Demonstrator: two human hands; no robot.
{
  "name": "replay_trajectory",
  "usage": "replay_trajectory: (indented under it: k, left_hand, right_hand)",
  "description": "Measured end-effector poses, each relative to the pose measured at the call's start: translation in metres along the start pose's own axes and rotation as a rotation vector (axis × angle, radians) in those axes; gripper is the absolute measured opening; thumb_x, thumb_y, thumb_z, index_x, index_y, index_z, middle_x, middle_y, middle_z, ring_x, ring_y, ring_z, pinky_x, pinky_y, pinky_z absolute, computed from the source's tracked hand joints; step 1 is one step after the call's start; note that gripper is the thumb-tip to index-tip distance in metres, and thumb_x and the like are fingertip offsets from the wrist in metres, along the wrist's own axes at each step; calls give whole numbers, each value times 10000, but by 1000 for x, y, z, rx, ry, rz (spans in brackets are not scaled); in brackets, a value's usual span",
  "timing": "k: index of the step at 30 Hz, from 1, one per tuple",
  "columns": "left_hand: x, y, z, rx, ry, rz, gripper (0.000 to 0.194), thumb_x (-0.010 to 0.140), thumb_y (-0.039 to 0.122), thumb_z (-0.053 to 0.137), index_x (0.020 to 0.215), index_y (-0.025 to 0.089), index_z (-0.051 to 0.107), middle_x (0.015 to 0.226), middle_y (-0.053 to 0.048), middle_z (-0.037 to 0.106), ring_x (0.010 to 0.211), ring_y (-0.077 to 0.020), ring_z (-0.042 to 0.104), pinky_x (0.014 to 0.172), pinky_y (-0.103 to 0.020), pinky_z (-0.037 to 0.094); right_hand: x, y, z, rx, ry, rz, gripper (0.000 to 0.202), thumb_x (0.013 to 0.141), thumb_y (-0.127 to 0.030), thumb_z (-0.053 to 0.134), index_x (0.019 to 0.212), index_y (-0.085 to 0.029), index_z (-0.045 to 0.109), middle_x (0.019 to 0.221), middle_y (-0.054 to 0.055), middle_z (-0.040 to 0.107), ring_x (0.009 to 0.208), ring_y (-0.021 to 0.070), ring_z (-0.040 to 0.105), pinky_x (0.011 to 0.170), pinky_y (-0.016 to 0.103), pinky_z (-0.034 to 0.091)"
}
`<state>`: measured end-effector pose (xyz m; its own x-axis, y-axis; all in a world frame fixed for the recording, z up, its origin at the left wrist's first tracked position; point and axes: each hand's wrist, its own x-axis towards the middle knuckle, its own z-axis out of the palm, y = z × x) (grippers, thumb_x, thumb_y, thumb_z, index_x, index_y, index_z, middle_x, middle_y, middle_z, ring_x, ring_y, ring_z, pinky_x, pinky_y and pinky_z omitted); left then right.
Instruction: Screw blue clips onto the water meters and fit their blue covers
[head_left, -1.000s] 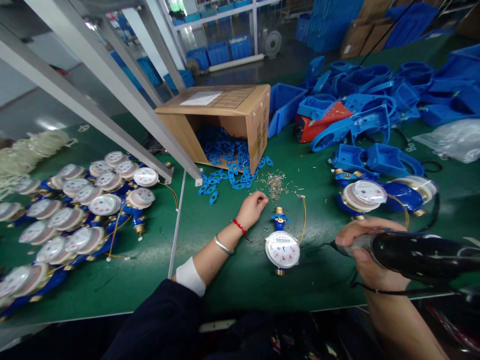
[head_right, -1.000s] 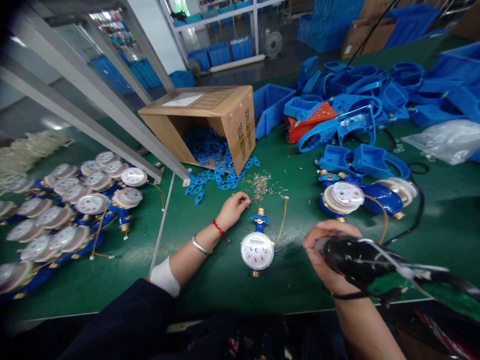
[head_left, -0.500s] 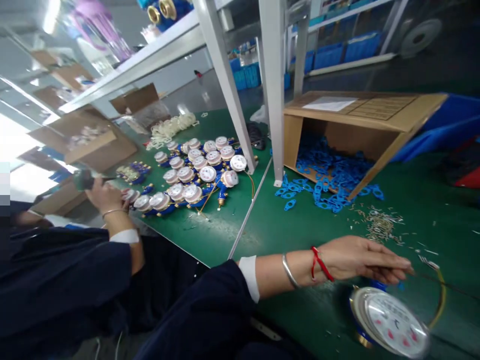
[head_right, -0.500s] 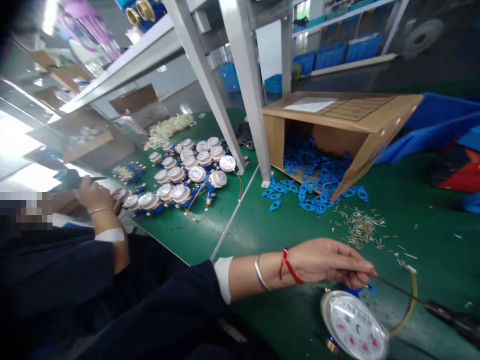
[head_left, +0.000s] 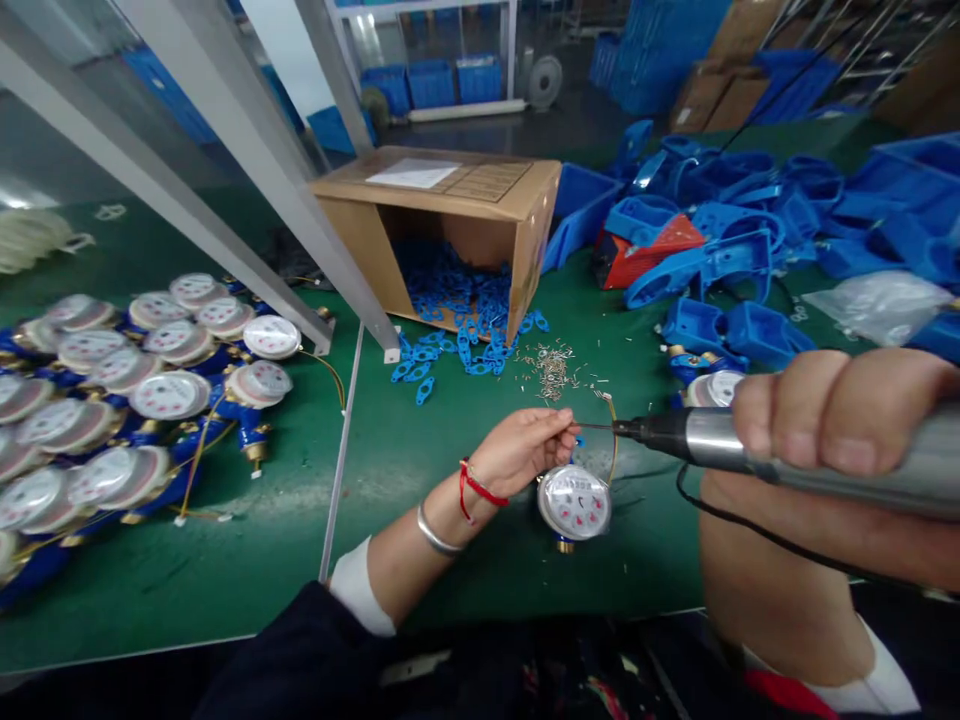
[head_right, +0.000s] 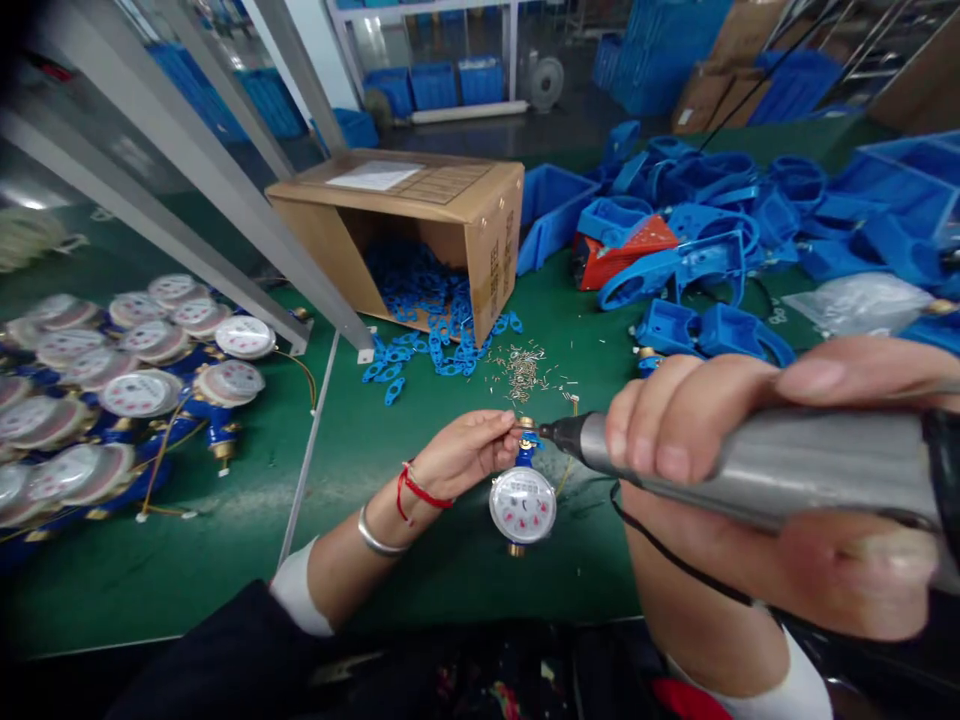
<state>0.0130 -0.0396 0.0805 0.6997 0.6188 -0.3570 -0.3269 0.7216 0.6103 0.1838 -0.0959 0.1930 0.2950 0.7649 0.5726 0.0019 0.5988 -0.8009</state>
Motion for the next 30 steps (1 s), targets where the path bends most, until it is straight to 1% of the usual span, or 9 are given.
replay_trajectory:
  k: [2,4,8,11,14,18,23,27,30]
  left_hand:
    - [-2,0,2,48,1,-5,233,800,305,659,743,82,621,629,5,558,530,-29,520,545,-155,405]
    - [-3,2,2,149,-21,12,256,830,342,617,790,90,645,641,0,560,542,-34,511,553,-166,405]
    - [2,8,-5,611,60,292,326,911,384,468,1050,152,652,840,-49,629,730,-94,563,700,-235,455]
    - [11,5,-17,1014,190,466,257,874,336,541,1038,176,658,991,-62,635,895,-142,573,815,-279,454]
    - [20,-7,-26,1215,187,461,213,815,300,627,985,180,668,990,-54,632,889,-159,579,811,-295,467]
    - [24,-24,-28,1312,229,481,124,802,224,636,913,190,678,944,-39,632,920,-169,577,860,-316,458]
    - [20,-26,-29,1293,198,511,143,802,148,620,933,183,665,973,-42,619,944,-158,573,857,-305,467]
    - [18,-27,-36,1301,124,583,205,792,183,650,998,191,646,1014,-50,613,980,-168,567,897,-345,462]
    - [20,-31,-40,1273,150,624,195,806,217,646,998,184,640,1017,-56,620,972,-172,572,883,-357,472]
  right_hand:
    - [0,-1,4,170,49,-75,303,634,-422,709,863,-311,544,452,-74,377,384,112,354,382,275,281]
    - [-2,-5,7,196,80,-2,302,640,-407,737,831,-292,534,464,-75,439,397,118,391,378,282,305]
    - [-5,-12,9,136,95,58,308,677,-476,714,828,-293,519,475,-74,478,409,128,426,392,292,366]
    - [-4,-7,5,115,64,15,287,698,-452,703,838,-267,534,489,-60,501,411,133,441,385,295,388]
    - [-2,4,1,128,48,-76,301,681,-437,713,857,-247,560,479,-58,504,380,139,434,349,294,383]
    - [-4,15,-2,135,81,-84,307,656,-407,719,863,-234,573,462,-55,495,365,137,430,340,287,386]
    - [-5,18,-4,193,31,-11,291,662,-333,730,868,-207,568,497,-49,526,390,126,463,367,280,418]
    - [-3,30,-6,238,6,-16,291,634,-318,727,862,-207,583,481,-51,534,378,123,463,347,268,416]
    - [-1,40,-7,267,-1,-50,285,616,-304,702,866,-214,599,472,-54,532,365,125,445,311,266,394]
